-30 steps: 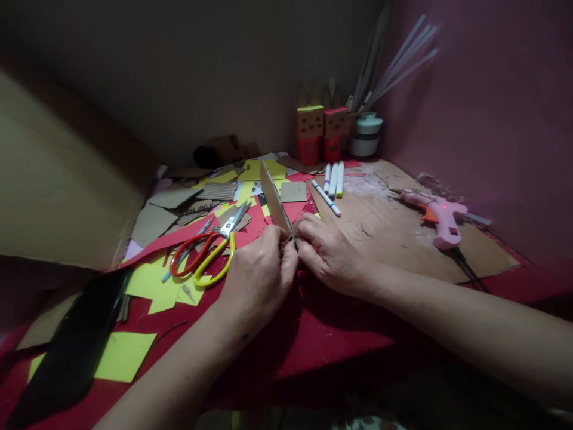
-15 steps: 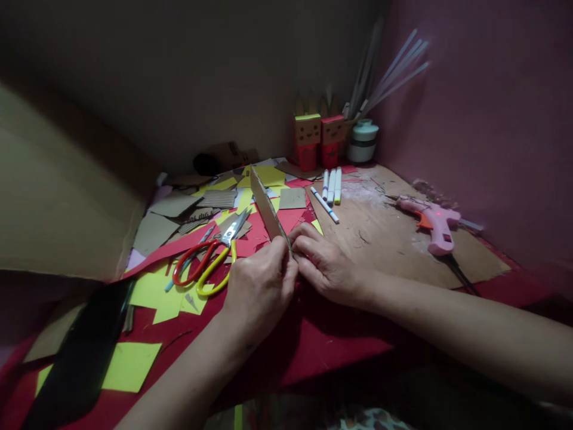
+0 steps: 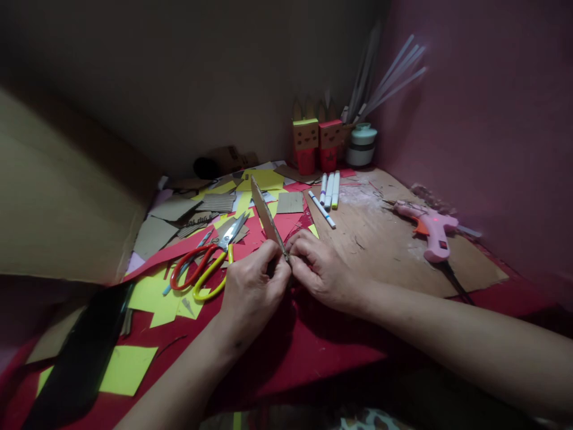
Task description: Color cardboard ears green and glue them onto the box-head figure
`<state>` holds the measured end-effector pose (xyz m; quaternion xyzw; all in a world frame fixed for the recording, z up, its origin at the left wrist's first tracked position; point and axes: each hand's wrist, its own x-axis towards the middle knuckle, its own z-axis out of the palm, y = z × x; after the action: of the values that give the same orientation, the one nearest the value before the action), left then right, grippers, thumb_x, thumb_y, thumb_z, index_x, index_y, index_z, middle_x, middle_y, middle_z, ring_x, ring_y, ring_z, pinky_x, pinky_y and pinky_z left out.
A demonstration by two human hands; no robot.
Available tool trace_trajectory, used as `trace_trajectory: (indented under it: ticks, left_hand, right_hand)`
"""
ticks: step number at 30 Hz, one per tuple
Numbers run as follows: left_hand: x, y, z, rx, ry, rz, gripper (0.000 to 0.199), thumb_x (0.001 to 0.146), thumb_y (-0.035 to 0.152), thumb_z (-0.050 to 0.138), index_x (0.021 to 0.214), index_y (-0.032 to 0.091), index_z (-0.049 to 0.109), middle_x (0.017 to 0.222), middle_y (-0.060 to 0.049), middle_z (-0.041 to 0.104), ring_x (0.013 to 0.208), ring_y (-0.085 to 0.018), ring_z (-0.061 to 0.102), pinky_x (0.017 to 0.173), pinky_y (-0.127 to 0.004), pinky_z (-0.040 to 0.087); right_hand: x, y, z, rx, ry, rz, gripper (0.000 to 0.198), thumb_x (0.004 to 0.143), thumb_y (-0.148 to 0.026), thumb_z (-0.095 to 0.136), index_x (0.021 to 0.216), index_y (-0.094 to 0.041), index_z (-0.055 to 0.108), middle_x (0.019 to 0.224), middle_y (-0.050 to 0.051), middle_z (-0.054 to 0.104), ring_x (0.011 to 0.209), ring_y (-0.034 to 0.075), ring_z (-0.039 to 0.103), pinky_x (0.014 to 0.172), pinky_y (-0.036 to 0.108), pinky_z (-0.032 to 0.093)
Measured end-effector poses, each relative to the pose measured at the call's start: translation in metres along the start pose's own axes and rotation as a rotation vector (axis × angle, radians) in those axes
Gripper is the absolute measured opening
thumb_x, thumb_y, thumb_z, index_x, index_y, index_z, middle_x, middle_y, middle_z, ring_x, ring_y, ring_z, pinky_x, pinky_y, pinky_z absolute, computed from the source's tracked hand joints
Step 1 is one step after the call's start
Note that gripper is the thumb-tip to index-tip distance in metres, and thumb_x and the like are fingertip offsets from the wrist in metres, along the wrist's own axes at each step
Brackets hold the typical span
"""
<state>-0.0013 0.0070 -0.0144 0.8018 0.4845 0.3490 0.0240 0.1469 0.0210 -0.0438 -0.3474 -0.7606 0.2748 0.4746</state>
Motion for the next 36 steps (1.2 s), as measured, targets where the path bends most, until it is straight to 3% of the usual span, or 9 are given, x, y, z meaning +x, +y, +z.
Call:
trace_trajectory:
  ticks: [9,13,16,22,28,33,36]
  left_hand:
    - [0.008,0.002,-0.006,-0.002,-0.134,-0.033,0.015,0.080,0.017,0.048,0.065,0.020,0.048,0.053,0.007,0.043,0.046,-0.007,0.040,0.048,-0.020,0.032]
    - [0.005,0.009,-0.010,-0.008,-0.191,-0.027,0.008,0.086,0.026,0.048,0.083,0.020,0.053,0.066,0.005,0.055,0.056,-0.009,0.051,0.054,-0.020,0.040]
    - [-0.006,0.012,-0.012,0.039,-0.187,-0.010,0.016,0.086,0.031,0.053,0.096,0.018,0.053,0.083,-0.002,0.059,0.073,-0.014,0.057,0.066,-0.026,0.046]
    - [-0.034,0.001,-0.017,0.139,-0.071,0.005,0.044,0.082,0.029,0.060,0.122,0.018,0.045,0.123,-0.014,0.046,0.117,-0.028,0.043,0.100,-0.047,0.039]
    - [-0.031,-0.012,-0.027,0.053,0.111,-0.121,0.041,0.080,0.027,0.061,0.120,0.022,0.051,0.126,-0.013,0.042,0.125,-0.030,0.039,0.108,-0.050,0.032]
    - [-0.014,-0.017,-0.034,-0.217,0.332,-0.376,0.056,0.076,0.032,0.067,0.125,0.026,0.041,0.125,-0.011,0.043,0.109,-0.024,0.053,0.096,-0.045,0.047]
    - [-0.005,-0.019,-0.035,-0.456,0.402,-0.506,0.052,0.078,0.035,0.064,0.122,0.025,0.039,0.128,-0.011,0.044,0.110,-0.022,0.054,0.097,-0.041,0.047]
  right_hand:
    - [0.000,-0.007,-0.004,0.036,-0.019,0.106,0.017,0.080,-0.012,0.046,0.065,-0.020,0.042,0.067,-0.001,0.044,0.062,0.013,0.040,0.061,0.029,0.032]
    - [0.001,-0.008,-0.007,0.168,0.041,0.208,0.015,0.081,-0.013,0.044,0.068,-0.019,0.046,0.070,-0.001,0.047,0.068,0.014,0.044,0.066,0.030,0.035]
    - [0.002,-0.004,-0.011,0.341,0.069,0.299,0.014,0.083,-0.019,0.045,0.069,-0.019,0.047,0.067,-0.003,0.048,0.065,0.012,0.045,0.063,0.028,0.038]
    - [0.009,0.002,-0.012,0.779,0.094,0.443,0.014,0.080,-0.025,0.045,0.066,-0.020,0.042,0.064,-0.001,0.051,0.057,0.012,0.050,0.057,0.028,0.047]
    - [0.014,0.002,-0.010,1.066,0.100,0.514,0.006,0.075,-0.020,0.045,0.072,-0.020,0.049,0.070,0.005,0.059,0.071,0.018,0.059,0.071,0.037,0.054]
    - [0.015,0.006,-0.012,1.183,0.126,0.557,0.006,0.071,-0.016,0.046,0.069,-0.021,0.049,0.065,0.003,0.058,0.071,0.018,0.060,0.078,0.039,0.054]
    - [0.016,0.009,-0.014,1.220,0.160,0.564,0.008,0.072,-0.016,0.047,0.066,-0.022,0.046,0.064,0.002,0.057,0.070,0.017,0.060,0.080,0.039,0.054]
